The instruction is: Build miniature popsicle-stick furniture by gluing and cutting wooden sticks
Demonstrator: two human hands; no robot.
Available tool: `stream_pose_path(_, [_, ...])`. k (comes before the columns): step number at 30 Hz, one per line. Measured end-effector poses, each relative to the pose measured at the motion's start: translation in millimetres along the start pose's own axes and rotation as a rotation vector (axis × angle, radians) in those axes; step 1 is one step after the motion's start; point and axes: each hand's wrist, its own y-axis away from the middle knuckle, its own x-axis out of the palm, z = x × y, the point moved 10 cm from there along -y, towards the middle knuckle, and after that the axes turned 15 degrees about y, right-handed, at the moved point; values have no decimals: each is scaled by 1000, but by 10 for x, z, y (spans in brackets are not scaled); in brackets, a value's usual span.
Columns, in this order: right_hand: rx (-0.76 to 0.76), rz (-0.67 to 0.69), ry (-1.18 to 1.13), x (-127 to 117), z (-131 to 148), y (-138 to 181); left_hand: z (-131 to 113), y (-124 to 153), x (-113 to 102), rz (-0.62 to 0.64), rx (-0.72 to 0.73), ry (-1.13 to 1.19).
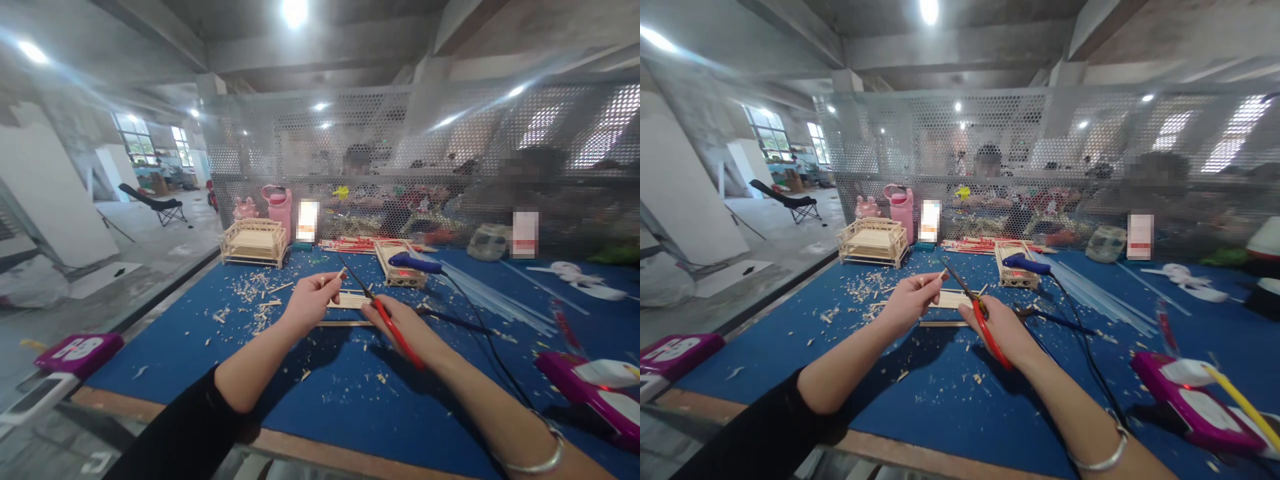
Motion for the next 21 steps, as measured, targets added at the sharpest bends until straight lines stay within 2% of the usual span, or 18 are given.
stream_pose_path(5, [-37,32,-2,13,40,8,-46,0,24,28,36,-58])
stream_pose_path(13, [-35,7,-11,-18,48,11,-78,30,70,52,77,-263])
stream_pose_path(16, [-41,-6,-9,-50,75,21,-96,39,108,103,104,-321])
stream_pose_path(21, [-92,19,-30,-22,112,49,-78,41,152,170,99,-282])
